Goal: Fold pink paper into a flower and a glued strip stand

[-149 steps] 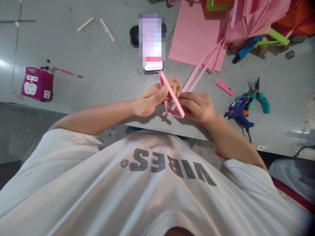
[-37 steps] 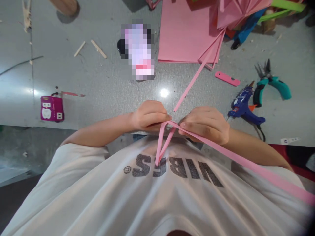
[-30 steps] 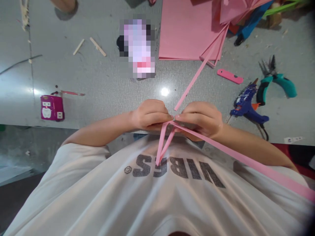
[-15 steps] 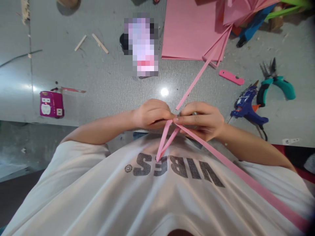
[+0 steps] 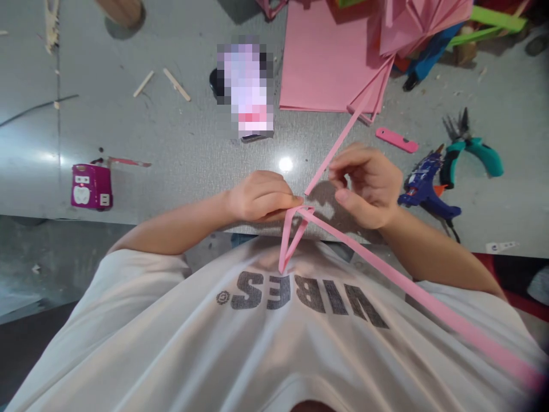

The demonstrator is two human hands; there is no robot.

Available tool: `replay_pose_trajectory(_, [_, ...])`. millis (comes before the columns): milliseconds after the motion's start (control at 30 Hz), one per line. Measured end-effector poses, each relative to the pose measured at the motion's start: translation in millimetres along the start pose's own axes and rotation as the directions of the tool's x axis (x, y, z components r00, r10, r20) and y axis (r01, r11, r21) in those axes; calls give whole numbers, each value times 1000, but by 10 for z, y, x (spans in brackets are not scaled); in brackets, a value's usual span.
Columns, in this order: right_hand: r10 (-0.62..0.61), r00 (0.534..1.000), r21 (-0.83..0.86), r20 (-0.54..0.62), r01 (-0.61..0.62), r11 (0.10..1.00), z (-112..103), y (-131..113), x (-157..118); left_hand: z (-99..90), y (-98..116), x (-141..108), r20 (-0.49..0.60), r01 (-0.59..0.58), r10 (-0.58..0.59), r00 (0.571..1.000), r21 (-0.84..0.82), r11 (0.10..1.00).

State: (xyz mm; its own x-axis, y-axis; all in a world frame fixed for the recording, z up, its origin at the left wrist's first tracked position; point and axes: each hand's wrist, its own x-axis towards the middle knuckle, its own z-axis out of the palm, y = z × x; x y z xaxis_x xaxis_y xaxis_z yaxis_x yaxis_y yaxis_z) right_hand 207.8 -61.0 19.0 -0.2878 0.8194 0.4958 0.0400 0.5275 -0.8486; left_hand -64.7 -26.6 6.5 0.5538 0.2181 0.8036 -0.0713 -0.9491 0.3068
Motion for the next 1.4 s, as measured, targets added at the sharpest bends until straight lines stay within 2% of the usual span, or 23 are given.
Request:
replay_pose_trajectory(67, [189, 980, 100, 67, -195, 976, -7, 43, 30, 13, 7, 21, -24, -31, 31, 999, 11, 999])
replay_pose_trajectory(133, [325, 935, 198, 140, -348, 917, -16, 92, 56, 22, 20, 44, -40, -50, 50, 998, 13, 999])
replay_pose_trajectory(200, [395, 898, 277, 196, -437, 856, -31, 132, 75, 27, 32, 56, -46, -59, 59, 997, 2, 998])
replay_pose_trajectory(267, [411, 881, 325, 232, -469, 821, -50, 157, 85, 31, 39, 54, -46, -59, 58, 997, -16, 998])
replay_pose_trajectory(333, [370, 900, 292, 229, -426, 856, -61, 170, 86, 35, 44, 41, -47, -43, 42, 998, -38, 998])
replay_pose_trajectory(367, [331, 919, 214, 213, -374, 902, -60, 174, 84, 37, 47, 34, -46, -28, 26, 999, -43, 999])
replay_pose_trajectory(433, [244, 952, -109, 182, -227, 968, -40, 185, 72, 39, 55, 23, -39, -3, 2, 999, -44, 999])
replay_pose_trajectory(467, [215, 958, -318, 190, -147, 937, -21, 192, 63, 39, 59, 21, -39, 1, -3, 999, -40, 999])
replay_pose_trajectory(533, [221, 941, -649, 257, -1, 761, 26, 208, 40, 40, 68, 22, -39, -5, 4, 999, -40, 999])
replay_pose_trajectory(600, [269, 906, -785, 326, 100, 612, 70, 225, 18, 43, 75, 26, -39, -12, 10, 999, -53, 999])
replay_pose_trajectory(667, [288, 886, -812, 363, 149, 565, 94, 239, 7, 51, 79, 30, -39, -5, 3, 999, -72, 997])
replay_pose_trajectory(900, [248, 881, -779, 403, 189, 598, 49, 184, 50, 101, 52, 16, -66, -10, 2, 998, -115, 993])
replay_pose_trajectory(1000, [207, 884, -703, 420, 172, 690, 20, 169, 60, 117, 26, -3, -60, 14, -22, 998, -128, 992])
replay_pose_trajectory(1067, [172, 913, -633, 369, 111, 766, -5, 193, 67, 122, 21, -11, -62, 39, -49, 997, -154, 987])
replay_pose_trajectory(1167, [180, 971, -587, 158, -54, 808, -71, 250, 102, 119, 41, -11, -81, 115, -135, 987, -218, 969])
replay_pose_trajectory(1267, [221, 975, -554, 11, -178, 813, -187, 237, 162, 117, 66, -18, -121, 252, -297, 947, -287, 924])
replay_pose_trajectory(1400, [196, 980, -588, -7, -163, 792, -397, 2, 236, 146, 26, -42, -213, 394, -491, 845, -375, 839])
